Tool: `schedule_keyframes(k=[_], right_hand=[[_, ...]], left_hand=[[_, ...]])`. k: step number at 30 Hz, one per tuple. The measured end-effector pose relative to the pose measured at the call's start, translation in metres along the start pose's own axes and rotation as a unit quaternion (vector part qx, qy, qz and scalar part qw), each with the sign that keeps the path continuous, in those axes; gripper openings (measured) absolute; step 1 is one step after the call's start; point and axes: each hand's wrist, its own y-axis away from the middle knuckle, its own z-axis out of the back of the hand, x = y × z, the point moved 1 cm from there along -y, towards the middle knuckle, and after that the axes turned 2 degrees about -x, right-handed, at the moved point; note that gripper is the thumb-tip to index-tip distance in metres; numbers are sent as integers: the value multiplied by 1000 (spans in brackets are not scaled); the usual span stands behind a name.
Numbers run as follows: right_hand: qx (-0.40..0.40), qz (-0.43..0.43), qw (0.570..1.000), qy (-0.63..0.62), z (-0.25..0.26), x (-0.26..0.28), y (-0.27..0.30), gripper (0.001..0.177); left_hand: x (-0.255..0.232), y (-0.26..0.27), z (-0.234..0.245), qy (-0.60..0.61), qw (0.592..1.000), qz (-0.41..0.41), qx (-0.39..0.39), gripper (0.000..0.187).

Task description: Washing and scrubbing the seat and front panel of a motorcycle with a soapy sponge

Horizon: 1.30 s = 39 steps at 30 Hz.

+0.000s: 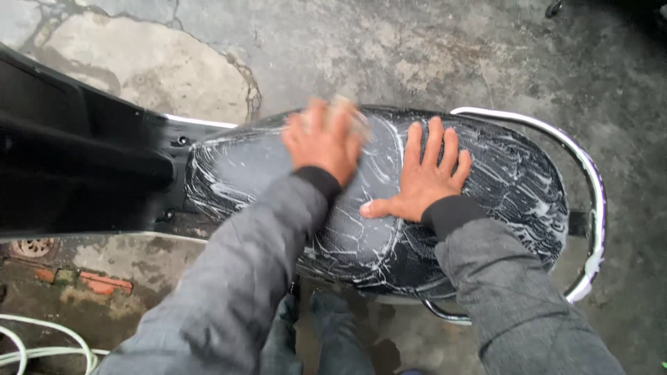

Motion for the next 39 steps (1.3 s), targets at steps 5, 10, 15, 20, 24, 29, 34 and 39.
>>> schedule_keyframes(k=[5,10,15,20,24,29,34,39], right_hand=[[2,5,1000,-7,2,1,3,144],[-10,4,1000,2,1,-1,-2,147],[8,-2,1000,-1,2,2,2,146],[13,-11,1000,10,3,3,-2,146],[18,-19,999,18,3,3,0,146],[4,-3,1000,9,5,3,5,144],[1,-7,1000,-2,5,2,2,146],[19,-15,1000,-2,4,3,0,147]], left_hand=[[17,-7,-5,-2,998,-9,-64,45],[34,-1,16,26,990,-103,-89,40],[80,-4,15,-119,974,148,-124,36],[60,0,13,-30,997,-6,-70,36],[30,-23,10,-75,991,115,-10,29],[32,-20,21,73,990,-104,57,33],[76,-25,34,-52,985,156,58,40],[128,-29,46,-135,960,234,69,40]])
